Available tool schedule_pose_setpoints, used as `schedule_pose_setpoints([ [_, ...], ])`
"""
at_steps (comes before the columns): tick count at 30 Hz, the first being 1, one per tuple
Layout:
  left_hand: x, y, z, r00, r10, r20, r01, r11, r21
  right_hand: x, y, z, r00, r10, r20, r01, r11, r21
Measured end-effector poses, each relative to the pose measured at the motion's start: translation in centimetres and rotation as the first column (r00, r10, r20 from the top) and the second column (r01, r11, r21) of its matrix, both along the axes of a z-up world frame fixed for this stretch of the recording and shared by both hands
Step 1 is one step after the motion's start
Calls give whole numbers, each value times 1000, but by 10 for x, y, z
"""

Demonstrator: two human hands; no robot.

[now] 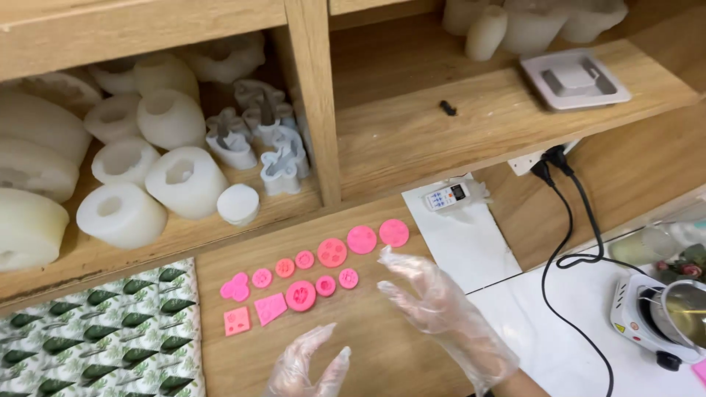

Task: The recorder is selecting, inspecting, and organizing various silicone molds on a workbench in a candle-making studio.

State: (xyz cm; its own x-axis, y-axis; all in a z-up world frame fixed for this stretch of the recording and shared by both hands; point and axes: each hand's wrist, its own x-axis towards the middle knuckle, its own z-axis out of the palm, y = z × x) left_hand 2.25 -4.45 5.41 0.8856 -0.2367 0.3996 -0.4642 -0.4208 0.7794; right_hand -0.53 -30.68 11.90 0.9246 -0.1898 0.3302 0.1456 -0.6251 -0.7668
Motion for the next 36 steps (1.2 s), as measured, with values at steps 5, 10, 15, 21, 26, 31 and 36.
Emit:
schedule_pose_setpoints([
  [5, 10, -47, 202, 840, -458, 290, 514, 843, -158, -48, -19, 89, 887, -185, 424, 182, 982, 48],
  [10, 47, -126, 318, 845, -452, 286, 473, 881, -5, -89, -15, 122, 828, -316, 463, 388, 919, -67],
  [15, 115, -221, 354, 888, -425, 173, 347, 869, 353, -124, -64, 24, 877, -291, 383, 195, 943, 272],
  [21, 176, -295, 336, 867, -408, 285, 294, 882, 369, -145, -113, -81, 853, 94, -513, 298, 719, 627],
  [26, 175, -301, 337, 857, -426, 291, 288, 863, 415, -143, -116, -66, 852, 141, -504, 217, 780, 587],
  [31, 174, -301, 343, 889, -423, 173, 337, 863, 377, -117, -57, 7, 872, -127, 472, 146, 989, -4],
  [36, 196, -318, 315, 831, -500, 243, 498, 864, 74, -121, -57, 1, 898, -116, 424, 162, 984, -73],
])
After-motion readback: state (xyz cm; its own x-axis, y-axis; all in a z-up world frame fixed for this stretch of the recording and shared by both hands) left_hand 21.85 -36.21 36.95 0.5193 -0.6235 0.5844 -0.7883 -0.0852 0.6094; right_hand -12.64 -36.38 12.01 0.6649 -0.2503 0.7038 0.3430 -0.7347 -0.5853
